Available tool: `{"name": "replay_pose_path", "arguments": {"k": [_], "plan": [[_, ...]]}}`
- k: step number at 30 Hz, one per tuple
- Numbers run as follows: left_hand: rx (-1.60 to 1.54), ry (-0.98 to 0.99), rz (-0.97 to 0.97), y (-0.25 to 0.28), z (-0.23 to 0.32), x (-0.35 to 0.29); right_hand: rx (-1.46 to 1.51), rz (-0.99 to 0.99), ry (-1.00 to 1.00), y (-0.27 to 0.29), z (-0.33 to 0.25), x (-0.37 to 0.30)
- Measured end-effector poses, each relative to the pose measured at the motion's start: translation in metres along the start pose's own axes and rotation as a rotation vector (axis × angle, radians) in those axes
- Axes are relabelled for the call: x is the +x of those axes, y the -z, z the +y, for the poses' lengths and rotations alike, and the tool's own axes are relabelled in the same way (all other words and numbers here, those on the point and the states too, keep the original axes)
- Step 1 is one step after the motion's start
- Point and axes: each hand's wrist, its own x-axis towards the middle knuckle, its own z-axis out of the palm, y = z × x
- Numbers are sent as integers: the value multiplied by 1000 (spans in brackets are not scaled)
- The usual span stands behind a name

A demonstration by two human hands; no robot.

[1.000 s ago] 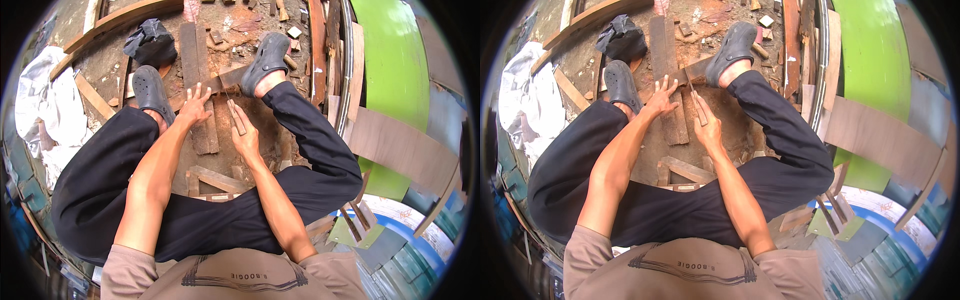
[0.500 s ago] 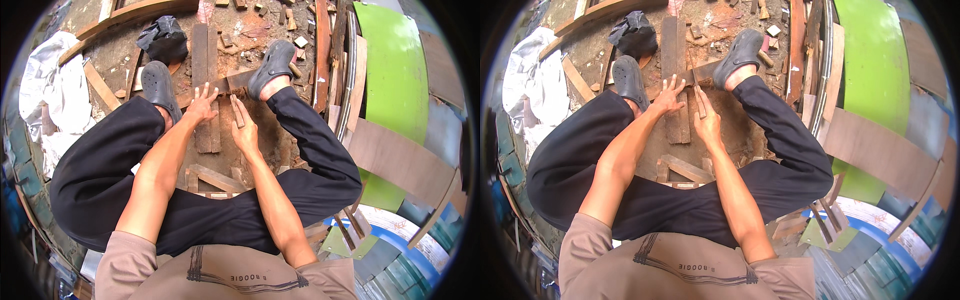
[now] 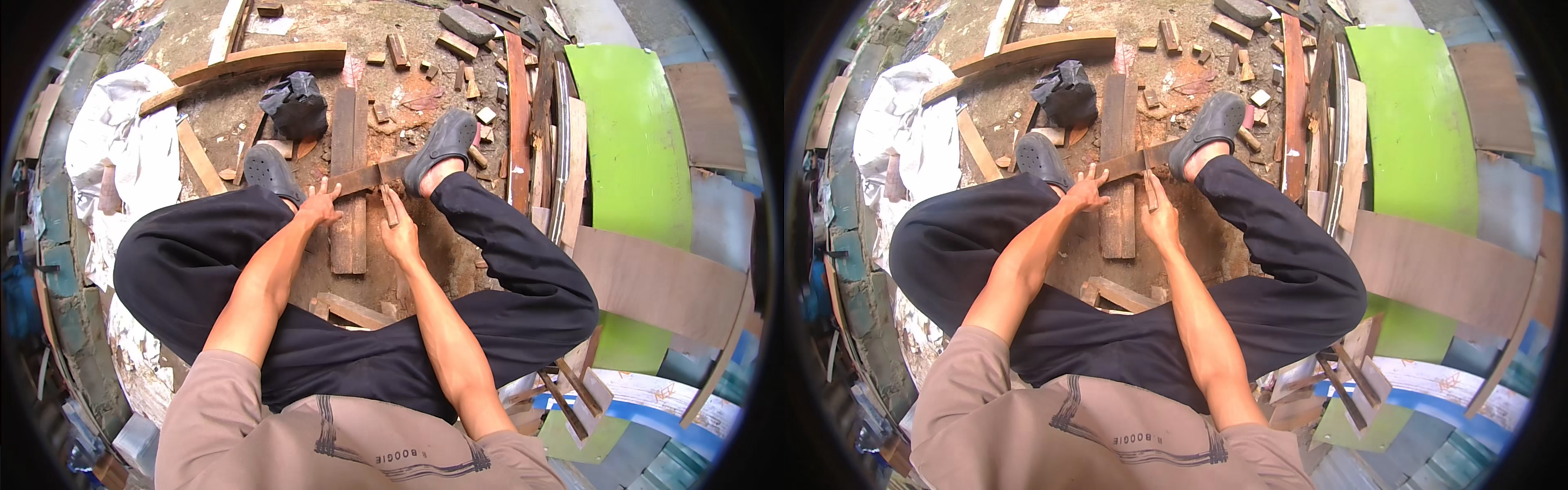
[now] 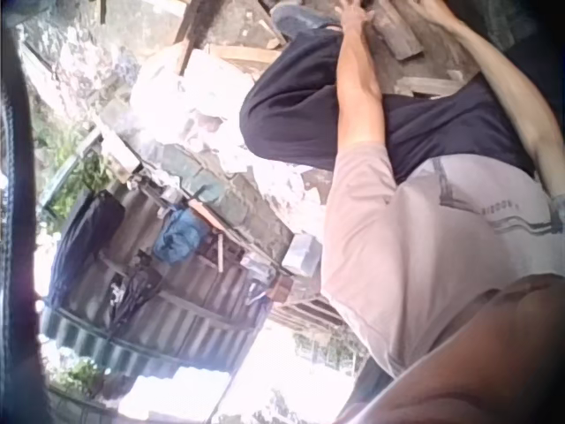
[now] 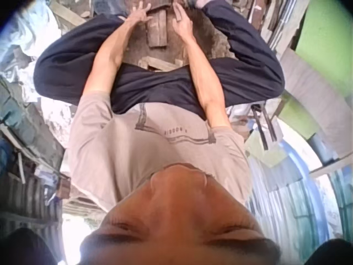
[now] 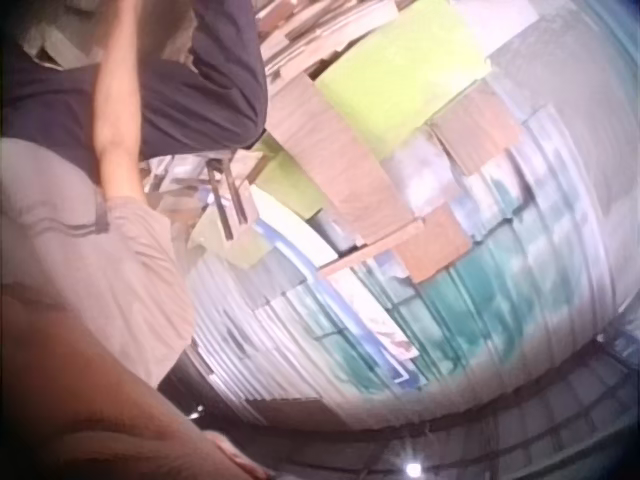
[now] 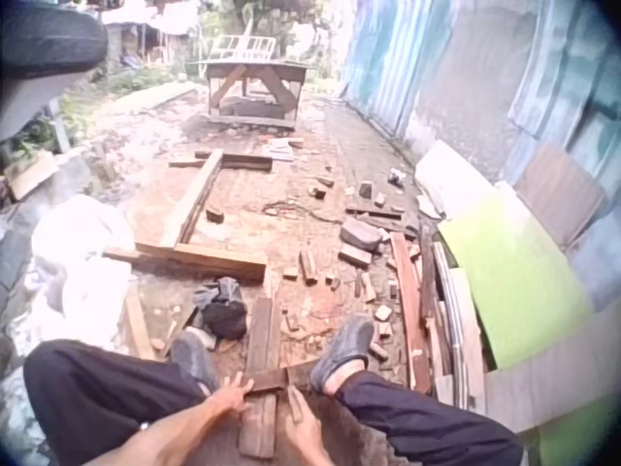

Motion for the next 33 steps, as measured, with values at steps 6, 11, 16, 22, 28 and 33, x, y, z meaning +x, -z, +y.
{"name": "replay_pose_path", "arguments": {"k": [6, 11, 16, 22, 28, 33], "plan": [[-11, -6, -68, 5, 7, -8, -38, 11, 27, -2, 2, -3], [-12, -1, -41, 17, 21, -18, -76, 8, 59, 6, 19, 9], [-34, -1, 560, -7, 3, -16, 27, -58, -97, 10, -3, -2], [230, 68, 350, -6, 4, 28, 66, -17, -140, 11, 0, 5], [262, 4, 337, -2, 13, 24, 131, 8, -194, 22, -6, -3], [218, 5, 373, -8, 19, 15, 95, 91, -76, 17, -1, -3]]}}
